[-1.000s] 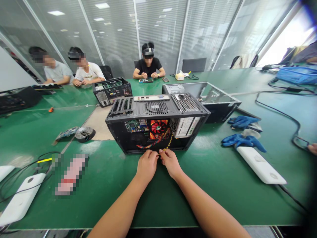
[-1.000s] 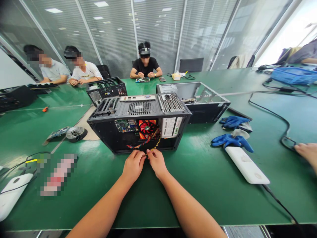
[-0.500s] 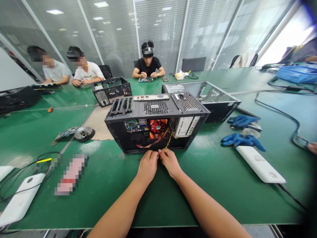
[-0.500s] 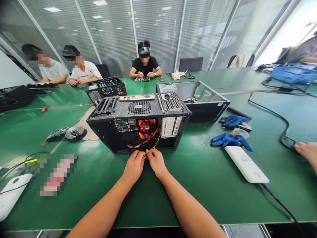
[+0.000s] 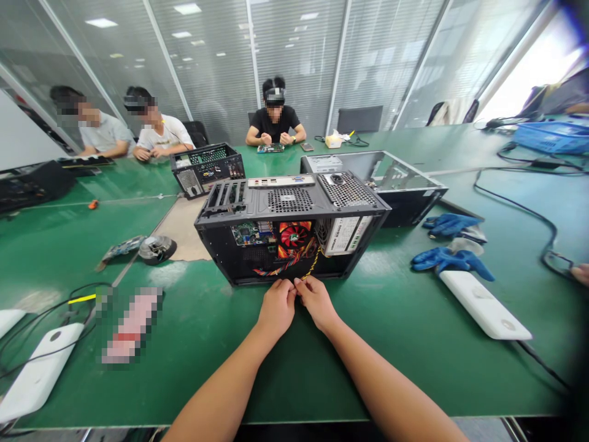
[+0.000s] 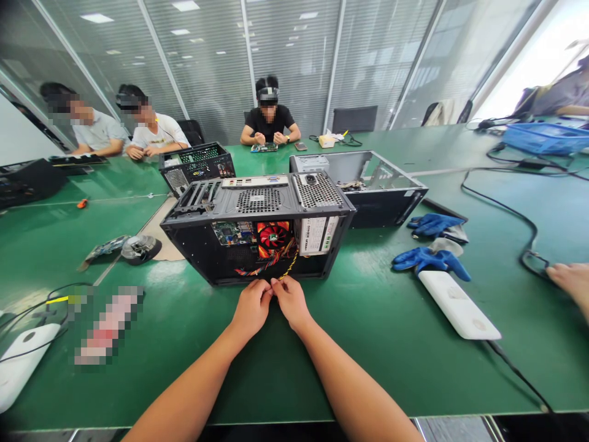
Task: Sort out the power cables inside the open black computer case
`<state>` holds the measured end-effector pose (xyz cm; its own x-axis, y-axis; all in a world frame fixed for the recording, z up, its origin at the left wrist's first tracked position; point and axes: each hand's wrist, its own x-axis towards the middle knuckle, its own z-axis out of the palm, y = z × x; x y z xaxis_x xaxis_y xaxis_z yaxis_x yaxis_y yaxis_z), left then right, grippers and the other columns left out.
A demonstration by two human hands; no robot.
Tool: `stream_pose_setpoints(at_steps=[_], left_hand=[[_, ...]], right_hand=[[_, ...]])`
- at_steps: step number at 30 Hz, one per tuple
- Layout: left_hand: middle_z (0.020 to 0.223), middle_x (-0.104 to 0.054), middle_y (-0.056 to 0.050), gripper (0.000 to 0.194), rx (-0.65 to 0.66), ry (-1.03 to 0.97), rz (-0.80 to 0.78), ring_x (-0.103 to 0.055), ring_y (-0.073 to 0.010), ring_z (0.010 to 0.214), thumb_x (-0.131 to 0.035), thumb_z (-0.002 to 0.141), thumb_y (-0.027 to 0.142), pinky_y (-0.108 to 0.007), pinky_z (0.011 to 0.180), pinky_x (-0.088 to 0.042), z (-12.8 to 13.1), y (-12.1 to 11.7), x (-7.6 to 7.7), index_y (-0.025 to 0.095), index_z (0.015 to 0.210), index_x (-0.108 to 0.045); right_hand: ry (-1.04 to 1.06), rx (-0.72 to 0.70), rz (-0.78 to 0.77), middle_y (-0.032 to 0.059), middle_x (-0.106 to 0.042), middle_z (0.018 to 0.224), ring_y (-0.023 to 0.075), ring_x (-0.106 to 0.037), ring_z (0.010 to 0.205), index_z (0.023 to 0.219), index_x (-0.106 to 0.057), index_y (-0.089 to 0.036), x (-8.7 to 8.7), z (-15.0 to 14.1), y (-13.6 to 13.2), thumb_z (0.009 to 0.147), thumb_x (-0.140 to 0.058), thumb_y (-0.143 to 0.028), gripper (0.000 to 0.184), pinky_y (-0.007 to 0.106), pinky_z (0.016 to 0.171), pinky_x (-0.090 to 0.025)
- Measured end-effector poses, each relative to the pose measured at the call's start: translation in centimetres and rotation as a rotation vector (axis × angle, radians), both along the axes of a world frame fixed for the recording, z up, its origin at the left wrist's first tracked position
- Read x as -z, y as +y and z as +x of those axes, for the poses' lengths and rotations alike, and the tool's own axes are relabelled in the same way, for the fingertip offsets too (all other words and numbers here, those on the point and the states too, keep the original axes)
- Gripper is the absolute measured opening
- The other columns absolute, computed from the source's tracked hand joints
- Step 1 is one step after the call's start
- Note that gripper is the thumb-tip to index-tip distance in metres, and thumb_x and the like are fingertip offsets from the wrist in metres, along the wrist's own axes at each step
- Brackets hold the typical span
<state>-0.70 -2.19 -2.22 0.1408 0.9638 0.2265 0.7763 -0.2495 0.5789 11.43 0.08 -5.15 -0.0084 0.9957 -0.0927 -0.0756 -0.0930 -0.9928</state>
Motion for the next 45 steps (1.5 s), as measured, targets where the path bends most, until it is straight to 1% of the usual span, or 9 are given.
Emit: stream_pose_setpoints(at_steps=[6,12,19,22,25,31,36,39,45], left_hand=[[0.085,-0.059,-0.002,0.014,-0.001,0.092,0.014,-0.059,-0.0152,0.078,-0.045,0.093,0.017,-0.025,0.071,-0.043,-0.03,-0.47,-0.51,0.020,0.085,-0.057],[0.084,-0.059,-0.001,0.014,0.001,0.097,0.003,-0.059,-0.0148,0.079,-0.047,0.093,0.017,-0.025,0.072,-0.043,-0.03,-0.51,-0.46,0.020,0.084,-0.057],[0.084,-0.062,-0.002,0.019,-0.022,0.138,-0.028,-0.060,-0.0153,0.077,-0.043,0.096,0.020,-0.025,0.069,-0.042,0.01,-0.28,-0.48,0.021,0.086,-0.059],[0.084,-0.061,-0.001,0.019,-0.019,0.148,-0.009,-0.060,-0.0149,0.076,-0.043,0.096,0.021,-0.025,0.068,-0.042,-0.07,-0.29,-0.49,0.021,0.086,-0.060],[0.085,-0.062,-0.002,0.017,0.001,0.137,0.027,-0.060,-0.0147,0.078,-0.045,0.096,0.022,-0.025,0.071,-0.043,-0.14,-0.43,-0.47,0.021,0.088,-0.061],[0.088,-0.063,-0.003,0.009,-0.002,0.139,0.095,-0.061,-0.0164,0.083,-0.053,0.091,0.019,-0.026,0.074,-0.045,-0.18,-0.67,-0.22,0.020,0.096,-0.059],[0.090,-0.062,-0.002,0.009,-0.014,0.173,0.129,-0.059,-0.0146,0.079,-0.052,0.092,0.018,-0.025,0.073,-0.044,-0.32,-0.62,-0.27,0.021,0.089,-0.060],[0.088,-0.061,-0.001,0.012,-0.025,0.225,0.110,-0.059,-0.0140,0.076,-0.051,0.093,0.022,-0.025,0.070,-0.043,-0.29,-0.67,-0.52,0.021,0.085,-0.060],[0.088,-0.061,-0.001,0.016,-0.055,0.326,0.045,-0.059,-0.0138,0.075,-0.045,0.096,0.027,-0.025,0.064,-0.040,0.05,-0.91,-1.05,0.023,0.087,-0.058]], right_hand=[[-0.007,0.001,0.007,-0.0054,-0.042,0.051,0.0101,-0.036,0.044,0.062,-0.047,-0.021,0.00,0.09,-0.05,0.077,-0.062,-0.059,0.044,0.025,0.042,-0.028],[-0.030,0.001,0.017,-0.0055,-0.041,0.050,0.0102,-0.036,0.044,0.061,-0.046,-0.021,0.05,0.16,-0.03,0.077,-0.062,-0.059,0.044,0.026,0.042,-0.027],[-0.017,-0.004,0.019,-0.0057,-0.042,0.051,0.0098,-0.035,0.044,0.062,-0.046,-0.021,0.16,0.21,-0.03,0.078,-0.061,-0.058,0.043,0.025,0.043,-0.028],[-0.035,0.006,0.021,-0.0056,-0.042,0.050,0.0100,-0.036,0.043,0.062,-0.046,-0.021,0.22,0.24,0.00,0.078,-0.060,-0.059,0.044,0.026,0.043,-0.028],[-0.069,0.018,0.030,-0.0053,-0.042,0.050,0.0101,-0.036,0.044,0.061,-0.046,-0.021,0.36,0.27,0.07,0.079,-0.059,-0.058,0.043,0.026,0.044,-0.028],[-0.111,0.036,0.051,-0.0042,-0.042,0.052,0.0107,-0.037,0.047,0.061,-0.046,-0.021,0.60,0.28,0.22,0.080,-0.059,-0.055,0.042,0.025,0.044,-0.029],[-0.142,0.046,0.063,-0.0033,-0.043,0.051,0.0113,-0.037,0.047,0.059,-0.046,-0.021,0.51,0.28,0.29,0.079,-0.058,-0.056,0.042,0.026,0.044,-0.029],[-0.150,0.047,0.060,-0.0035,-0.043,0.051,0.0114,-0.037,0.048,0.058,-0.045,-0.021,0.37,0.26,0.26,0.080,-0.058,-0.054,0.042,0.026,0.045,-0.029],[-0.138,0.026,0.059,-0.0042,-0.043,0.051,0.0110,-0.036,0.047,0.059,-0.046,-0.021,0.23,0.22,0.19,0.080,-0.059,-0.052,0.040,0.026,0.046,-0.028]])
